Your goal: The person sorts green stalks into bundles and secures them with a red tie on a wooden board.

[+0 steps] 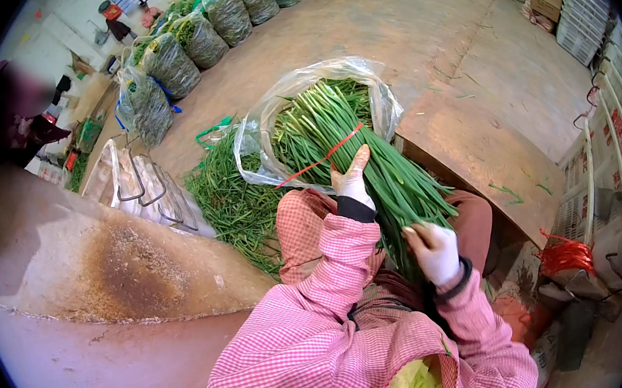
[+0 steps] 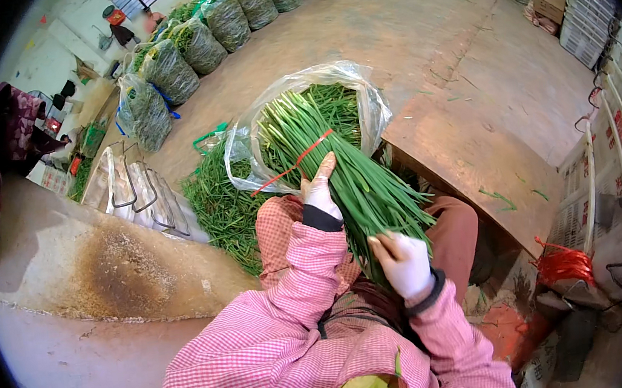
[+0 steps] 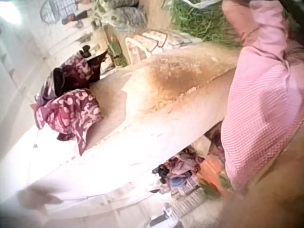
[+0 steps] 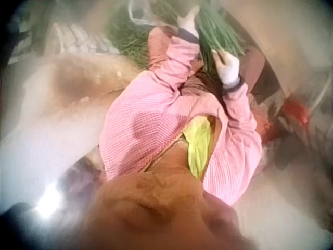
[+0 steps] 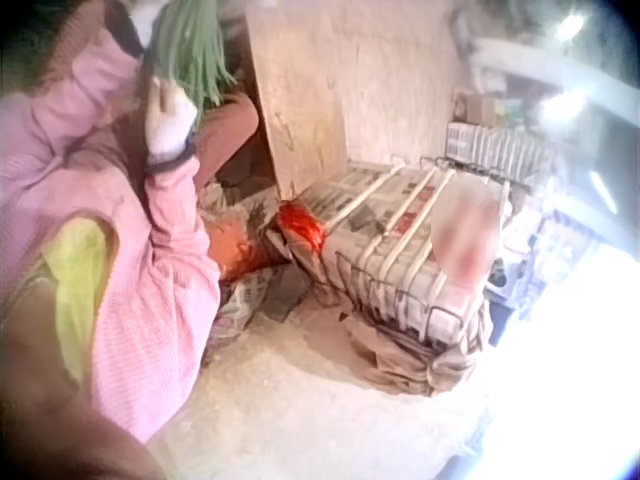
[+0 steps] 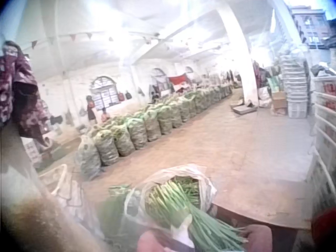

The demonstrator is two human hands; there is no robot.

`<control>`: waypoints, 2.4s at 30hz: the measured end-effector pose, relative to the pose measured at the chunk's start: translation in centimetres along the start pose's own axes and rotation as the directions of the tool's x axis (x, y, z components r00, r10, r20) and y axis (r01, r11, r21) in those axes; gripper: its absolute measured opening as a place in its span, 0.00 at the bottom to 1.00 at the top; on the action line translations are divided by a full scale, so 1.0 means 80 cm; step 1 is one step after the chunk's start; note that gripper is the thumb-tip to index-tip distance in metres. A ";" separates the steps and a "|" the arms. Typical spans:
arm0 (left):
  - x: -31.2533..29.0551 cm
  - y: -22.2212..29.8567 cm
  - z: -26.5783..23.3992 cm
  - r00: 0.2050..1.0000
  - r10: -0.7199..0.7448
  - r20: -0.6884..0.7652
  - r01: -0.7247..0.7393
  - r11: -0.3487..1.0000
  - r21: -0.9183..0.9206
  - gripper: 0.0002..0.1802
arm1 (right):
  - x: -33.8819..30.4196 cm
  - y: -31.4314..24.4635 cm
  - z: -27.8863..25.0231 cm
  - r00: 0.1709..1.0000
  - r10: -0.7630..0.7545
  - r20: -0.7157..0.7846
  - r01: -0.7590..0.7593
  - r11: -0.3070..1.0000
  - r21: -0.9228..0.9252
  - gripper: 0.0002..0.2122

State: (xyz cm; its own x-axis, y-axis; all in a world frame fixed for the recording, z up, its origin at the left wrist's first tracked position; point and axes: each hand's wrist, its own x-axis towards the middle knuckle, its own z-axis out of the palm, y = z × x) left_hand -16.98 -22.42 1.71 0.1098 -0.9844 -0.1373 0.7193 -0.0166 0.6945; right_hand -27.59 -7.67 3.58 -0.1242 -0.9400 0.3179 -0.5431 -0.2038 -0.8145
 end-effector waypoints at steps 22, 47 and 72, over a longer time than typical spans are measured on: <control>-0.004 0.028 -0.087 0.842 -0.212 0.496 0.385 0.880 -0.278 0.23 | 0.023 -0.003 -0.128 0.968 0.242 0.065 -0.238 0.811 0.535 0.07; -0.030 0.027 -0.051 0.813 -0.322 0.486 0.490 0.829 -0.270 0.16 | -0.014 -0.020 -0.055 0.857 0.306 0.414 -0.259 0.951 -0.166 0.14; -0.049 0.038 -0.013 0.836 -0.355 0.418 0.194 0.905 0.379 0.35 | 0.037 -0.015 -0.070 0.949 0.293 -0.114 -0.267 0.943 0.200 0.09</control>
State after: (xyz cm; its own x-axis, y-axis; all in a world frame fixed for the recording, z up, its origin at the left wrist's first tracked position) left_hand -14.54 -18.41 3.63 -0.4499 -0.8906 -0.0661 0.4124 -0.2728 0.8692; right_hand -31.99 -8.69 8.22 -0.3722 -0.9206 0.1183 -0.3131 0.0046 -0.9497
